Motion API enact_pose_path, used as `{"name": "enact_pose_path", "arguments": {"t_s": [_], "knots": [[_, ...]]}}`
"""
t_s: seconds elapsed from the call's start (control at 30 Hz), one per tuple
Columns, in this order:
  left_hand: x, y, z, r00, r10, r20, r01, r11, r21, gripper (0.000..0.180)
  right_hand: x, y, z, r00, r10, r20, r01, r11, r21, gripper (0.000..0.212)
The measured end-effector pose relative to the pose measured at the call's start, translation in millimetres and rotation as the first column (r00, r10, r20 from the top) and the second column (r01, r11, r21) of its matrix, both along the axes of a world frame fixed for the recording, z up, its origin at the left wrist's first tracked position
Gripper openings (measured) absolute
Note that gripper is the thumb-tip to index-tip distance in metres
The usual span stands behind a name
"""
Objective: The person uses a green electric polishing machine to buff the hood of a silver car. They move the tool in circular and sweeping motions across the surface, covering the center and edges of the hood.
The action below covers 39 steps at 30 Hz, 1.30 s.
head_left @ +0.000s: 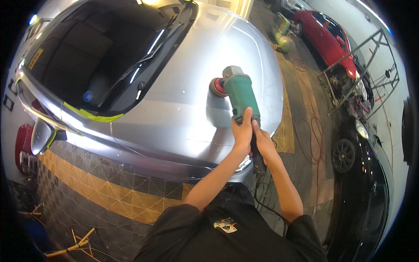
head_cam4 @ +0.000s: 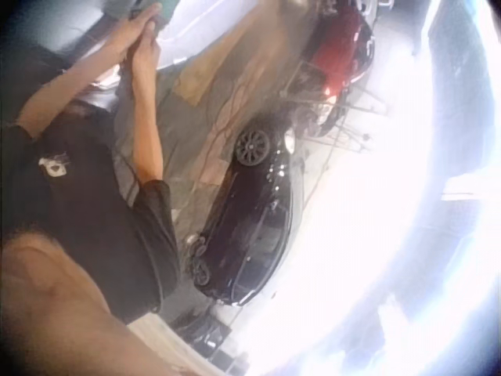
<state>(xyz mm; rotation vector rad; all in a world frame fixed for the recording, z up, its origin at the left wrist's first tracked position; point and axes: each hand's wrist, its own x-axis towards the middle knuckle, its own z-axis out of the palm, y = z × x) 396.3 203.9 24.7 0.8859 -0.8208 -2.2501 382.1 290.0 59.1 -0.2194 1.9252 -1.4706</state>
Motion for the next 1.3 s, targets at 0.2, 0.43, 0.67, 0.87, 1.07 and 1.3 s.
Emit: {"name": "enact_pose_path", "arguments": {"t_s": [0.2,0.43,0.67,0.87,1.07,1.3], "knots": [[11,-51,-8,0.987,0.139,-0.074,-0.137,0.990,0.040,0.072,0,-47,27,0.967,0.256,0.008,-0.256,0.964,0.075,0.070],[39,-10,-22,0.930,0.337,-0.145,-0.326,0.940,0.100,0.057,0,-26,8,0.850,0.509,-0.140,-0.482,0.856,0.188,0.070],[4,24,-36,0.939,0.337,-0.065,-0.335,0.942,0.040,0.052,-20,8,24,0.888,0.435,-0.149,-0.414,0.897,0.153,0.068],[13,65,-6,0.990,0.112,-0.087,-0.105,0.991,0.088,0.061,-20,60,20,0.970,0.244,0.011,-0.243,0.960,0.139,0.064],[55,23,-2,0.967,-0.197,-0.159,0.208,0.977,0.056,0.060,14,60,40,0.959,0.174,0.225,-0.194,0.979,0.070,0.067],[107,-59,20,0.931,-0.081,-0.356,0.166,0.962,0.216,0.041,51,7,62,0.911,0.350,0.219,-0.385,0.912,0.143,0.069]]}}
